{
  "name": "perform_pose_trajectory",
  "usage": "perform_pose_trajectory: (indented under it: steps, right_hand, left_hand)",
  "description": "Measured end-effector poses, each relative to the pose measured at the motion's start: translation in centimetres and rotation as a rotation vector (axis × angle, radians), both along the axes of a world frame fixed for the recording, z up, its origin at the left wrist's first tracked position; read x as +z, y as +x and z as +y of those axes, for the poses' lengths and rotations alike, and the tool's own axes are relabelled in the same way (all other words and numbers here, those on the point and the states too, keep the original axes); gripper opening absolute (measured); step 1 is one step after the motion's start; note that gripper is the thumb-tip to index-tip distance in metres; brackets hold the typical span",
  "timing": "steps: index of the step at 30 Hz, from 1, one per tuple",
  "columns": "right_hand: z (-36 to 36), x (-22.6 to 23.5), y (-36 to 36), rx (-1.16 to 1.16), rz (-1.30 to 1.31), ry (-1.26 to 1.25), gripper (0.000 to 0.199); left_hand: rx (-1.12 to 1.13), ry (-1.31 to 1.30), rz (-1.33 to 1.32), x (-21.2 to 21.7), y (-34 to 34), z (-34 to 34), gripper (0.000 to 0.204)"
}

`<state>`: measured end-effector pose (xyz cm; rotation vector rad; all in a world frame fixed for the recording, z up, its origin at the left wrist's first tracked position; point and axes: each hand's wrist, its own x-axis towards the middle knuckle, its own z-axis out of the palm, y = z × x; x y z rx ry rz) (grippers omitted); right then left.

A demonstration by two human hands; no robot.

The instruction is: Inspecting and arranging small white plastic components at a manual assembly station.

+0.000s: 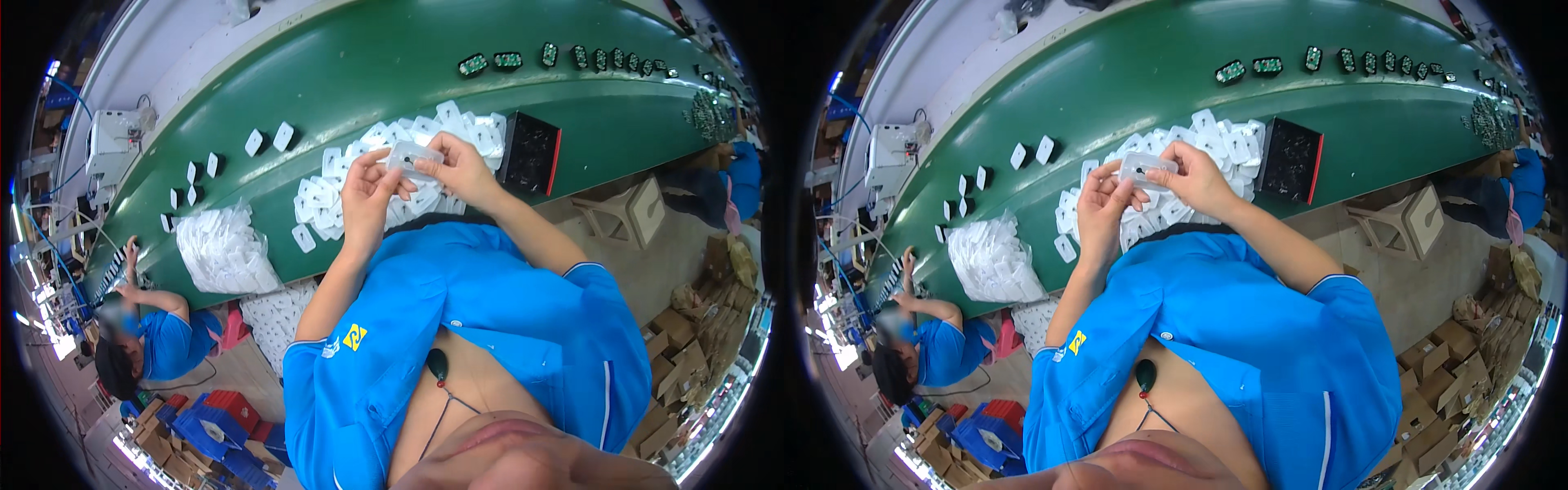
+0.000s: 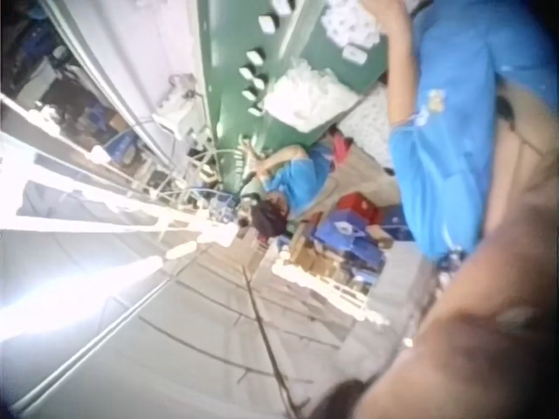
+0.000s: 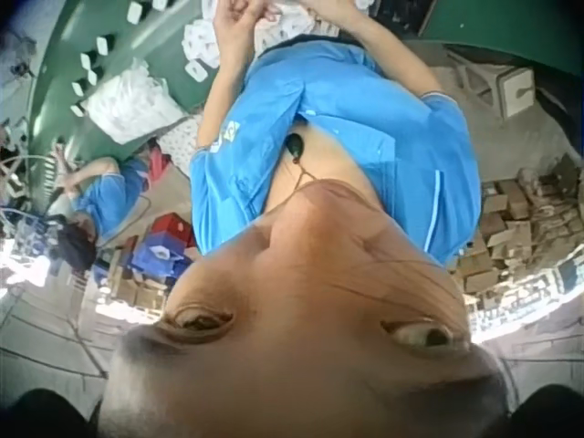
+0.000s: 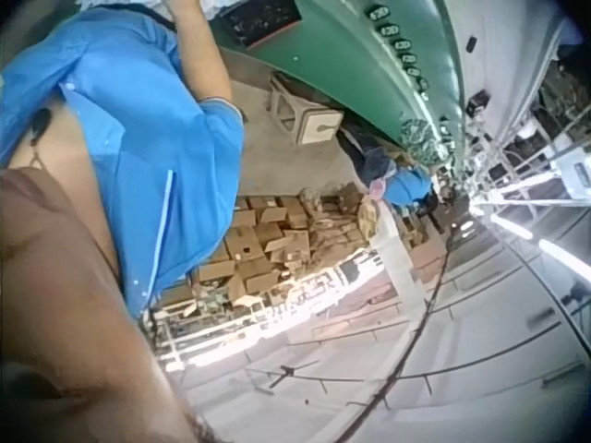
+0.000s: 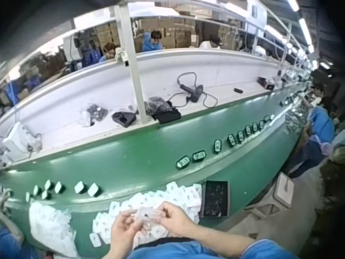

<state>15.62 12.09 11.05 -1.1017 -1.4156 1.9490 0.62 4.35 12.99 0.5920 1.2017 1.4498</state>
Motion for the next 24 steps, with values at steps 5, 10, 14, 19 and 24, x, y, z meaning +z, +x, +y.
perform_pose_trajectory:
  steps: [5, 10, 14, 19, 24]
  right_hand:
    - [1.3, -3.2, 0.4, -0.029, -0.005, -0.096, 0.015]
    - [6.1, -6.5, 0.1, -0.149, -0.079, 0.398, 0.018]
    - [12.7, -11.3, 2.5, -0.133, -0.703, 0.906, 0.024]
    - [20.0, -18.3, 5.8, 0.015, -1.162, 1.25, 0.042]
    - [24.3, -20.2, 4.7, 0.1, -1.158, 1.447, 0.053]
  left_hand:
    - [-0.026, -0.069, -0.099, -3.8, -0.1, 2.4, 0.018]
    - [0.096, -0.078, 0.11, -7.8, -2.5, 5.7, 0.016]
    - [0.126, -0.192, 0.393, -13.2, -5.0, 7.7, 0.014]
    - [0.103, -0.254, 0.707, -17.3, -8.3, 11.4, 0.015]
    - [0.018, -0.294, 0.915, -20.4, -9.8, 16.2, 0.015]
